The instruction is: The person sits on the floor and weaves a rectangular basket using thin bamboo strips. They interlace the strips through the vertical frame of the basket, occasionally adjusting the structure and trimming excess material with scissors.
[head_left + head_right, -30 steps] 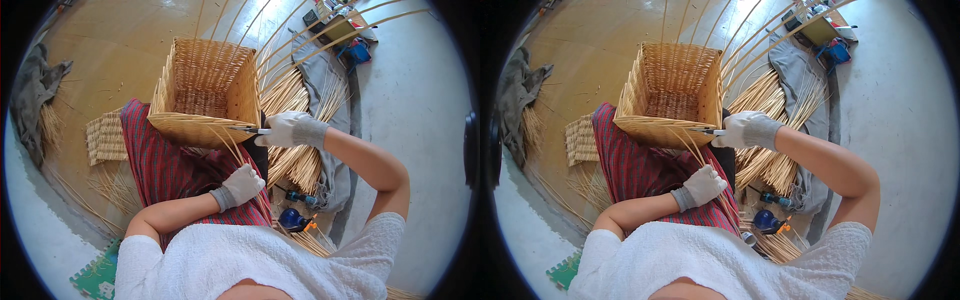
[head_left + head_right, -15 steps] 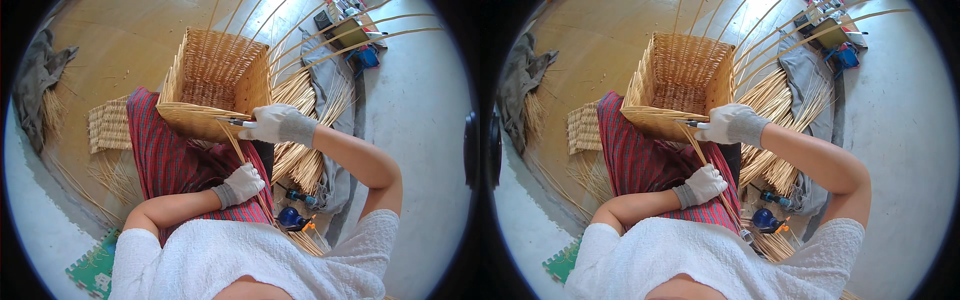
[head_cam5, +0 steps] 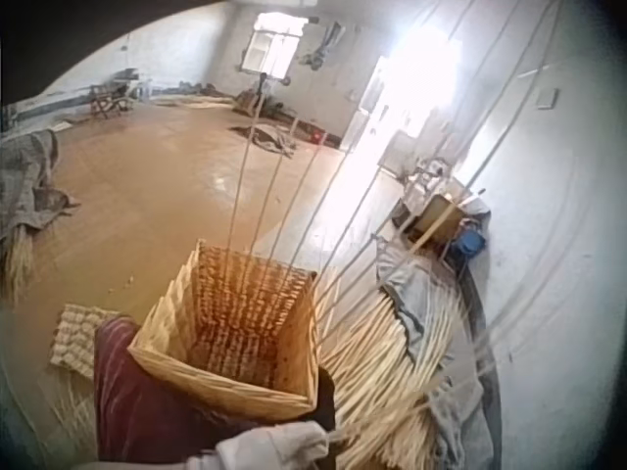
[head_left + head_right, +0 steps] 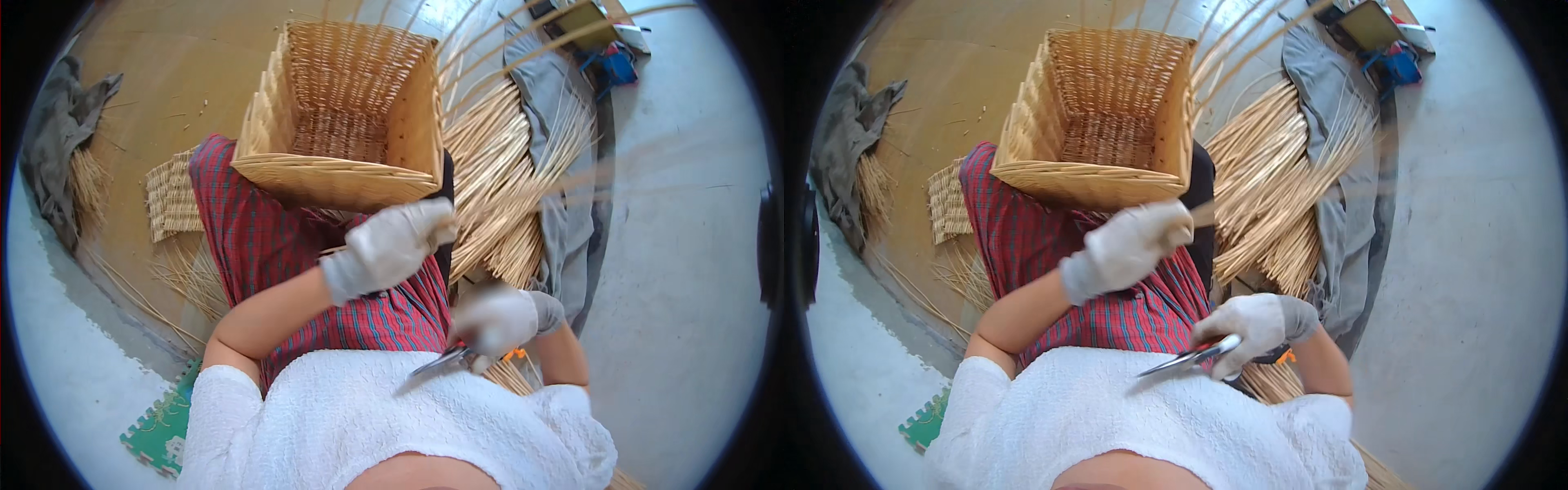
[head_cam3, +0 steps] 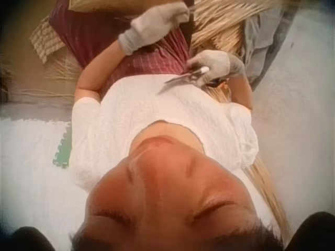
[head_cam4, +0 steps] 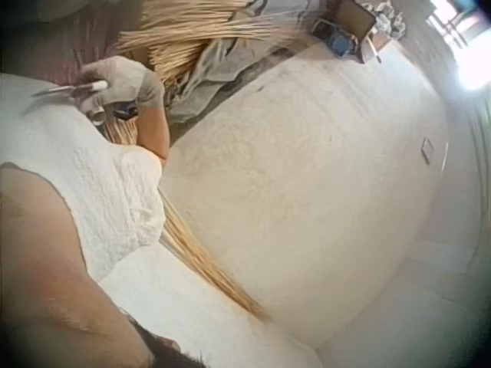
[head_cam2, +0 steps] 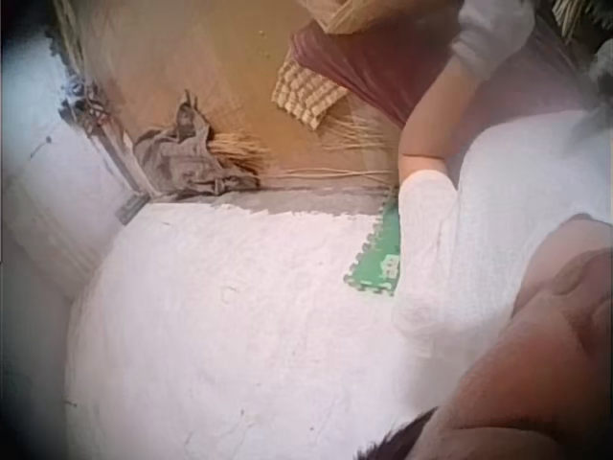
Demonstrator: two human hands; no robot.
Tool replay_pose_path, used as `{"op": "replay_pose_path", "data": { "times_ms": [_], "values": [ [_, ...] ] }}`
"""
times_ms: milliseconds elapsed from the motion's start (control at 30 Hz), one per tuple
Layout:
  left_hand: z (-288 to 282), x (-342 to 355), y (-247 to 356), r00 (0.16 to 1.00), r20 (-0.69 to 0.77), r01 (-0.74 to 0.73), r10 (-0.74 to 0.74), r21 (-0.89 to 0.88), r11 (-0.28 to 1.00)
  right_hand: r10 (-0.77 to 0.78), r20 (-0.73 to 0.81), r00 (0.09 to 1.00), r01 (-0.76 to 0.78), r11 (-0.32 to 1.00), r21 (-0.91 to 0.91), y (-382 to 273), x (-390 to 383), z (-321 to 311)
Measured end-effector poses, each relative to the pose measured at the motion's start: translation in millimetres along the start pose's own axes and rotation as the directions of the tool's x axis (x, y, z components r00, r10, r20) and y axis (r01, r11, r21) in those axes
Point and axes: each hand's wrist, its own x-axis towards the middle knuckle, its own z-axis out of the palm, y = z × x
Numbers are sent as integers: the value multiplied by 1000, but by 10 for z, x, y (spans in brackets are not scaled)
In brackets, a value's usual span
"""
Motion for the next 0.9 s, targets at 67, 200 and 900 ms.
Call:
{"op": "replay_pose_path", "data": {
  "times_ms": [67,200,900],
  "values": [
    [-386,136,348,993,-100,-106,56,-623,775,-87,-224,971,155,939,307,796,-161,140],
    [-825,108,202,951,-306,-299,43,-877,377,523,-633,571,198,660,725,2335,12,168],
    [-463,-759,-537,914,-216,-188,-343,-976,113,-210,-771,601,193,974,-115,47,1423,277]
  ]
}}
